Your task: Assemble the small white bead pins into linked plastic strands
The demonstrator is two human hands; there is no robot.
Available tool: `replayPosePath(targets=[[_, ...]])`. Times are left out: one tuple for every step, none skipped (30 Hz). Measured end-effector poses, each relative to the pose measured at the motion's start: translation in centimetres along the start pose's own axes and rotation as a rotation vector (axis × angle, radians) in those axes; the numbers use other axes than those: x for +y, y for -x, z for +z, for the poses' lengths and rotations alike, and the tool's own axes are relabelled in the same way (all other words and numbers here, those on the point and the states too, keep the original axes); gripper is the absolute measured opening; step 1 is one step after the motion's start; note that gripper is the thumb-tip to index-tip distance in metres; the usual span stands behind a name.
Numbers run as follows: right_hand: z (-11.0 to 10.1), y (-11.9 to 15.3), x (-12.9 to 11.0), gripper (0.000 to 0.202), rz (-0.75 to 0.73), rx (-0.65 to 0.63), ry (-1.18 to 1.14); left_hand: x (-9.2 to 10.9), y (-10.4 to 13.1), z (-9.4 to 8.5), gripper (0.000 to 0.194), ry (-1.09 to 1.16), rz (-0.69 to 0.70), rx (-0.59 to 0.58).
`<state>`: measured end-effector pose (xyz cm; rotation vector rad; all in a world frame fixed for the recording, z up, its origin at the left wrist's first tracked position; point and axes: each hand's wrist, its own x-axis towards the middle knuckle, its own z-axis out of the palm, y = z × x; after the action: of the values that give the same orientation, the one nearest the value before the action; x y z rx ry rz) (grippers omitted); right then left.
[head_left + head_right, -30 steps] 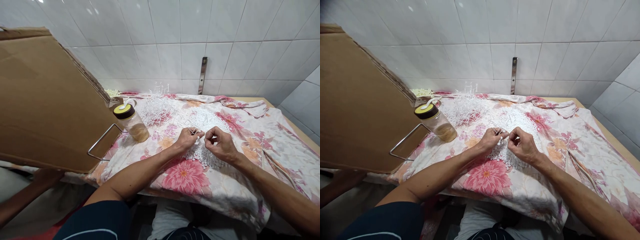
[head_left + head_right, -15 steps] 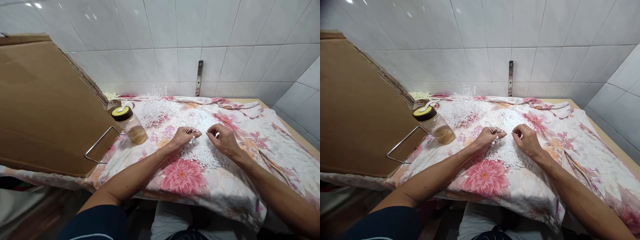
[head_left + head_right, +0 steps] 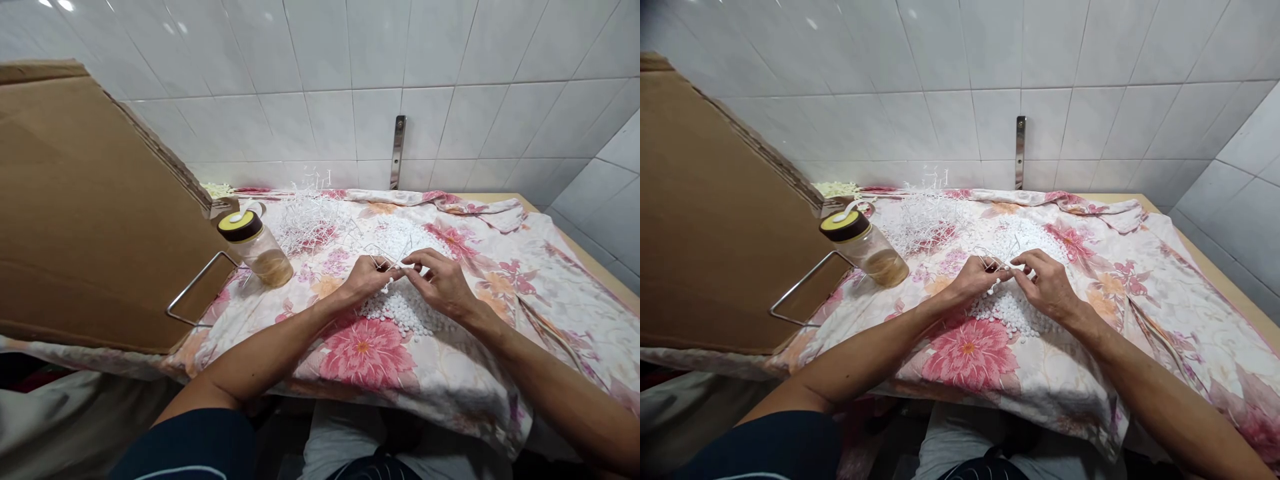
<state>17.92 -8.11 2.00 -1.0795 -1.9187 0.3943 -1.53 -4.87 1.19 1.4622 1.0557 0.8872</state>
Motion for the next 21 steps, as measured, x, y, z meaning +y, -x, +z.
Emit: replayPosePath(targets=[[0.09, 0.03, -0.15, 0.017, 0.003, -0.016, -0.015, -0.06, 0.01, 0.07, 0.044, -0.017, 0.009, -0.008], [0.16, 0.05, -0.27, 0.019, 0.006, -0.026, -0.025, -0.12, 0.04, 0.13, 0.043, -0.034, 0.02, -0.012], [0.21, 0.04, -0.35, 0.02, 0.01, -0.034, -0.027, -0.19, 0.08, 0.18, 0.041, -0.05, 0.032, -0.013], [0.23, 0.02, -0.4, 0.021, 0.014, -0.039, -0.025, -0.24, 0.14, 0.22, 0.04, -0.065, 0.045, -0.015], [0.22, -0.01, -0.41, 0.021, 0.015, -0.042, -0.019, -0.29, 0.22, 0.25, 0.038, -0.078, 0.057, -0.017], [0.19, -0.04, -0.4, 0.021, 0.013, -0.044, -0.013, -0.32, 0.32, 0.27, 0.038, -0.089, 0.064, -0.021], [0.15, -0.07, -0.38, 0.02, 0.01, -0.046, -0.008, -0.32, 0.42, 0.28, 0.038, -0.101, 0.067, -0.027], [0.11, -0.09, -0.35, 0.019, 0.008, -0.048, -0.006, -0.3, 0.53, 0.3, 0.038, -0.112, 0.066, -0.029], [0.07, -0.1, -0.32, 0.018, 0.008, -0.049, -0.004, -0.27, 0.63, 0.31, 0.039, -0.123, 0.062, -0.03], [0.03, -0.11, -0.3, 0.018, 0.009, -0.049, -0.001, -0.23, 0.7, 0.31, 0.04, -0.132, 0.058, -0.029], [-0.01, -0.1, -0.3, 0.017, 0.01, -0.05, 0.004, -0.19, 0.74, 0.32, 0.041, -0.138, 0.057, -0.023], [-0.03, -0.1, -0.31, 0.017, 0.011, -0.049, 0.012, -0.15, 0.75, 0.32, 0.041, -0.141, 0.06, -0.017], [-0.06, -0.09, -0.33, 0.016, 0.011, -0.047, 0.021, -0.12, 0.73, 0.31, 0.042, -0.14, 0.065, -0.012], [-0.07, -0.1, -0.36, 0.015, 0.012, -0.043, 0.028, -0.1, 0.68, 0.3, 0.042, -0.137, 0.07, -0.011], [-0.09, -0.11, -0.41, 0.014, 0.015, -0.038, 0.031, -0.07, 0.62, 0.27, 0.042, -0.131, 0.074, -0.011], [-0.1, -0.12, -0.45, 0.012, 0.022, -0.035, 0.028, -0.04, 0.56, 0.24, 0.042, -0.124, 0.074, -0.012], [-0.1, -0.13, -0.49, 0.011, 0.03, -0.033, 0.022, 0.0, 0.51, 0.21, 0.041, -0.116, 0.071, -0.012], [-0.09, -0.15, -0.52, 0.009, 0.037, -0.032, 0.014, 0.04, 0.48, 0.18, 0.039, -0.109, 0.069, -0.01], [-0.06, -0.15, -0.55, 0.008, 0.041, -0.03, 0.008, 0.08, 0.47, 0.15, 0.037, -0.107, 0.07, -0.009], [-0.03, -0.15, -0.57, 0.008, 0.039, -0.026, 0.005, 0.12, 0.49, 0.12, 0.036, -0.112, 0.074, -0.011], [0.0, -0.15, -0.58, 0.008, 0.032, -0.02, 0.006, 0.14, 0.53, 0.1, 0.034, -0.124, 0.085, -0.017]])
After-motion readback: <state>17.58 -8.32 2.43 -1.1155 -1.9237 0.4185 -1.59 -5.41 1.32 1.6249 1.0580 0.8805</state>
